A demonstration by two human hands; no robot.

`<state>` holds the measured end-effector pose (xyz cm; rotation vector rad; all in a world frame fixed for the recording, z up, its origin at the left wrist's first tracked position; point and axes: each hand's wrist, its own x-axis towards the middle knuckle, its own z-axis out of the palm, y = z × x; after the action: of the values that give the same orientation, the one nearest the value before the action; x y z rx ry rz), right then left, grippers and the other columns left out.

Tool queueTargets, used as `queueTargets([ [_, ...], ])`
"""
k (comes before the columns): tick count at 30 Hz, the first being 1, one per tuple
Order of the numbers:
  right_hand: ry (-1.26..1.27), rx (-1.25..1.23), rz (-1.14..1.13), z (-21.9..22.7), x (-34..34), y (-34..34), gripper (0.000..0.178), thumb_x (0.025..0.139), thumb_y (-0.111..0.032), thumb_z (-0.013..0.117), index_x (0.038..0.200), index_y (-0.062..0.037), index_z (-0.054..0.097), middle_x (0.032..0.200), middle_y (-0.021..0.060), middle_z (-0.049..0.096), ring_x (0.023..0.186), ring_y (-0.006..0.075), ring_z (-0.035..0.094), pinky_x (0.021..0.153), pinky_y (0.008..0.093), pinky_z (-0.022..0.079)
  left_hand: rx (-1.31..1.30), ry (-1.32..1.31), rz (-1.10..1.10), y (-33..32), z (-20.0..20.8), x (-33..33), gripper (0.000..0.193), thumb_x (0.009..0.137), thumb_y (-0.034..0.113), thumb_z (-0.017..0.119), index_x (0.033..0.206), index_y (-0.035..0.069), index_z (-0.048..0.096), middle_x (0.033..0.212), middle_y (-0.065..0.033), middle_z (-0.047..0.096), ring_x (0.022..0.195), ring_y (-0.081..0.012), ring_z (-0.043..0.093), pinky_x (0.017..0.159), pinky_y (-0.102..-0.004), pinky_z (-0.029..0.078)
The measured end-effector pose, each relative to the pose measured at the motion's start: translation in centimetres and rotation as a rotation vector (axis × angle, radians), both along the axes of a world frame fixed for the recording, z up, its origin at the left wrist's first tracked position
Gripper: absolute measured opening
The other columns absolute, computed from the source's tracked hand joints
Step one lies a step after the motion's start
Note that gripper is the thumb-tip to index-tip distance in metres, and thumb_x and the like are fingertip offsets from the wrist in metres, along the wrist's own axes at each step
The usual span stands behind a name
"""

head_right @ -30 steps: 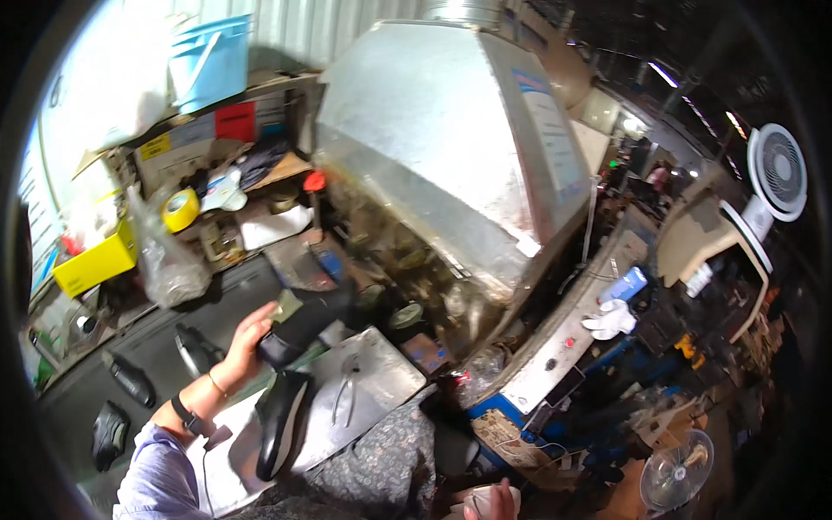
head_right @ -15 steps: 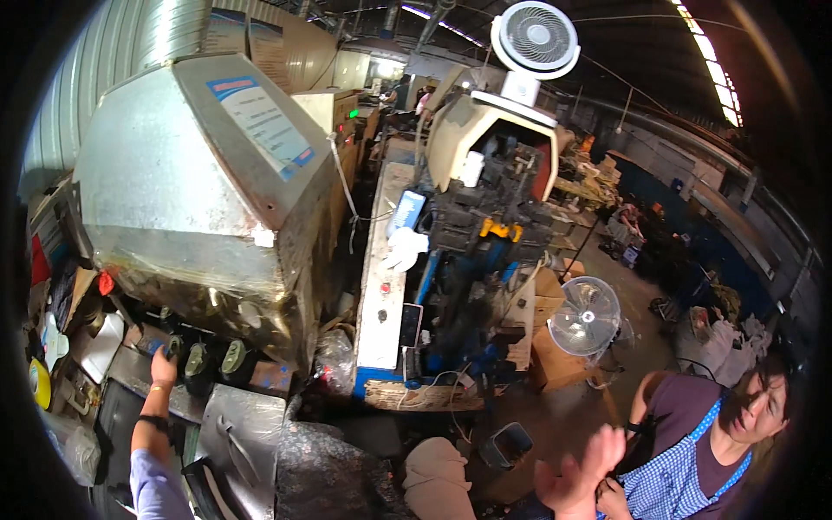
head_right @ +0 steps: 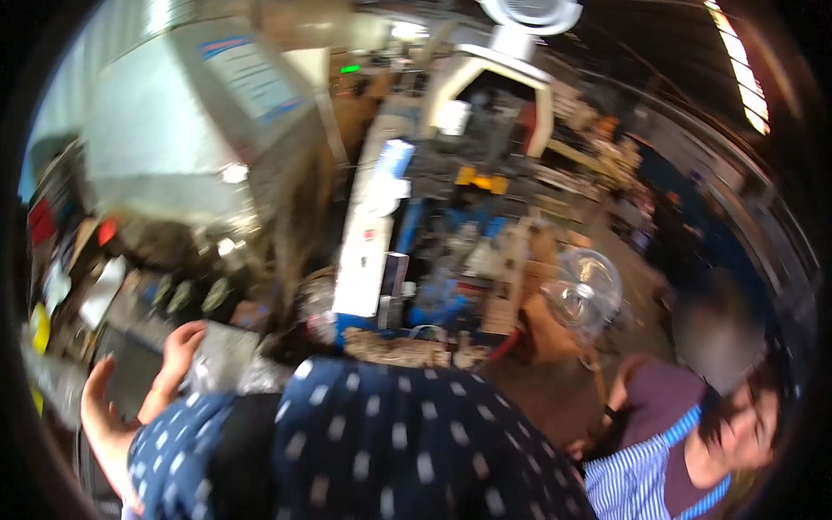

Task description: The worker operates a toe-lasting machine to shape and attach shoe uppers to lasts.

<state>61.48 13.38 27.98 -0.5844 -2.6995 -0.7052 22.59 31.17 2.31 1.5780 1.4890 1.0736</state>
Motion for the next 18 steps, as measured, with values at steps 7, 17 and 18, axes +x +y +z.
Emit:
queueTargets([
  [7, -0.147, -0.204, 0.156, -6.0, -5.4, 1.2, 0.011, 0.072, -0.016, 0.063, 0.079, -0.0101, 0.068, 0.078, 0.0095, 0.066, 0.078, 0.0265, 0.066, 0.068, 0.0357, 0.053, -0.101, -0.164, -0.122, -5.2, -5.6, 1.8, 0.016, 0.093, 0.011, 0.065, 0.104, 0.0, 0.068, 0.097, -0.0033, 0.07, 0.093, -0.0123, 0.062, 0.086, -0.0275, 0.049],
  [17, -0.291, -0.212, 0.104, -5.2, -6.4, -3.7, 0.012, 0.073, -0.017, 0.062, 0.08, -0.0093, 0.068, 0.077, 0.0096, 0.067, 0.076, 0.0282, 0.067, 0.066, 0.0369, 0.054, -0.213, -0.352, -0.321, -9.0, -6.5, 8.2, 0.026, 0.097, 0.018, 0.062, 0.116, 0.0, 0.065, 0.106, -0.0034, 0.07, 0.096, -0.0104, 0.062, 0.089, -0.0264, 0.049],
  [18, -0.322, -0.212, 0.092, -5.6, -7.0, -4.4, 0.012, 0.073, -0.017, 0.061, 0.08, -0.0092, 0.068, 0.077, 0.0096, 0.067, 0.076, 0.0284, 0.067, 0.066, 0.037, 0.054, -0.228, -0.383, -0.388, -9.2, -5.6, 9.4, 0.026, 0.097, 0.018, 0.062, 0.115, 0.001, 0.066, 0.105, -0.0033, 0.07, 0.098, -0.0107, 0.062, 0.089, -0.0266, 0.049],
])
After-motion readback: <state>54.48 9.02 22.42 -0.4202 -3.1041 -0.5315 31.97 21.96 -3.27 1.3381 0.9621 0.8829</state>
